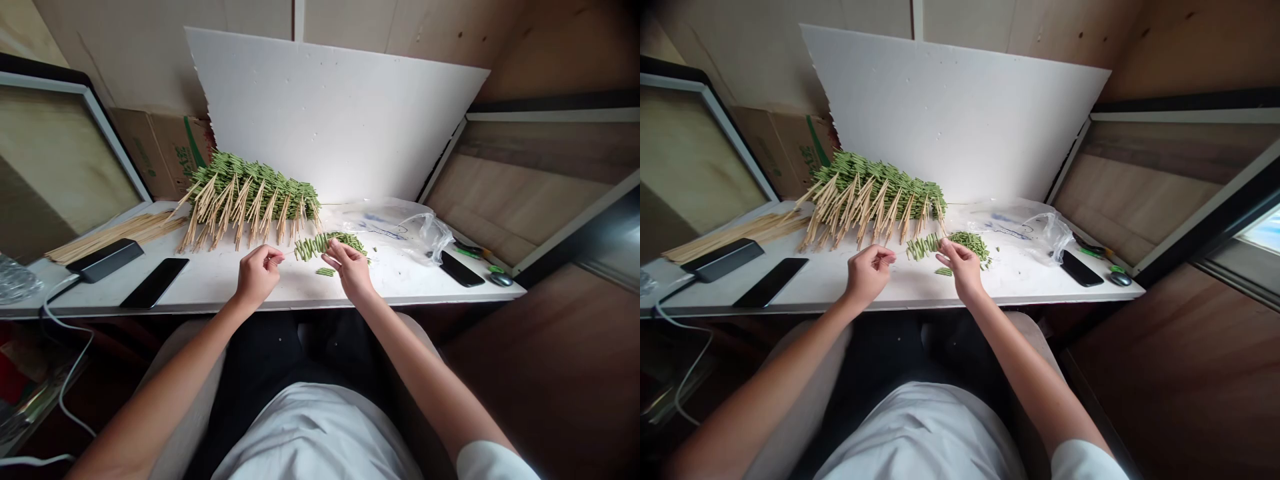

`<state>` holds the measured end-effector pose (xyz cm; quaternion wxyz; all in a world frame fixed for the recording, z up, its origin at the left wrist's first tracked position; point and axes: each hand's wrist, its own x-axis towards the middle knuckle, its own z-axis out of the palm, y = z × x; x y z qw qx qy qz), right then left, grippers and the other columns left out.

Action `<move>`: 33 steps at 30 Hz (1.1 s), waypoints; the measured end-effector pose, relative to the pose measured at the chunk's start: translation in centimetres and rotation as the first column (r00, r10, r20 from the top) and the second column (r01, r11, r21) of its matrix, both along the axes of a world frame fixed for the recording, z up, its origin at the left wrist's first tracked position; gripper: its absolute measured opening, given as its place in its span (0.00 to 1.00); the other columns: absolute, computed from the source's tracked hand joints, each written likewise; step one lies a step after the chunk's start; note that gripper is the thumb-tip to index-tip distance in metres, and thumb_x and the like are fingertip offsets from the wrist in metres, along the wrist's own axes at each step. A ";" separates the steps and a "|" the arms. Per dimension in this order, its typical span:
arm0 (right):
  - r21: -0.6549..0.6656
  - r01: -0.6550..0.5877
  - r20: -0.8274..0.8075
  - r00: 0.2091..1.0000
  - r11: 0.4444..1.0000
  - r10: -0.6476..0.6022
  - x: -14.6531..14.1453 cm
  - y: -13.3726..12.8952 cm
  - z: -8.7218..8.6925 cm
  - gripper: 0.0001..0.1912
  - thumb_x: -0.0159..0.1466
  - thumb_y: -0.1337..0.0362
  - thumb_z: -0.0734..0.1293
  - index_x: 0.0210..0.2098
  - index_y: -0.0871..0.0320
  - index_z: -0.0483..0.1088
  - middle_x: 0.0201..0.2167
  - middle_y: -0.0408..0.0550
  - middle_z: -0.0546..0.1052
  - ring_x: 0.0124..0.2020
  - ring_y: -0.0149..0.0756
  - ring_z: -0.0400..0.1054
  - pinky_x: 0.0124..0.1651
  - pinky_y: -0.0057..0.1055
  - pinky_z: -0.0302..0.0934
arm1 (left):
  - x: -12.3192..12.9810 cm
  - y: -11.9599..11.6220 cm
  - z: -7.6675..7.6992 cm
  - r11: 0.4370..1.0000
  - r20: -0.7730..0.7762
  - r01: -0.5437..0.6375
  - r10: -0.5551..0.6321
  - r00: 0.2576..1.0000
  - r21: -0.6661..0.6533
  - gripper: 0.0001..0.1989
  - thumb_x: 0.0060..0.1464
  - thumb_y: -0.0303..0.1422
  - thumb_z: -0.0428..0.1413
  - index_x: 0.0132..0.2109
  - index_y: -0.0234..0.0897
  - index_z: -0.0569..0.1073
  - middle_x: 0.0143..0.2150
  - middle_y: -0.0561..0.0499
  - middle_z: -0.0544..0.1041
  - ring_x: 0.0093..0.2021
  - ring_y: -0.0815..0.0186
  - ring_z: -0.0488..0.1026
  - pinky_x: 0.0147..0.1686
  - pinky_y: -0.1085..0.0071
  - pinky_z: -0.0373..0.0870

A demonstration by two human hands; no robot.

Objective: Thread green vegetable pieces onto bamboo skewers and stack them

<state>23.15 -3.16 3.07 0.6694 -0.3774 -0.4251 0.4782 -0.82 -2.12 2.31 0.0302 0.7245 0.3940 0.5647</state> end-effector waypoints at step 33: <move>-0.095 -0.268 -0.148 0.956 0.959 0.253 4.7 2.1 0.0 0.20 0.52 0.53 0.85 0.39 0.50 0.80 0.47 0.44 0.85 0.60 0.45 0.77 0.55 0.35 0.76 | -0.4 0.4 0.0 1.000 -0.061 -0.021 0.020 0.998 -0.014 0.06 0.64 0.28 0.57 0.37 0.39 0.77 0.35 0.48 0.83 0.32 0.62 0.79 0.34 0.68 0.74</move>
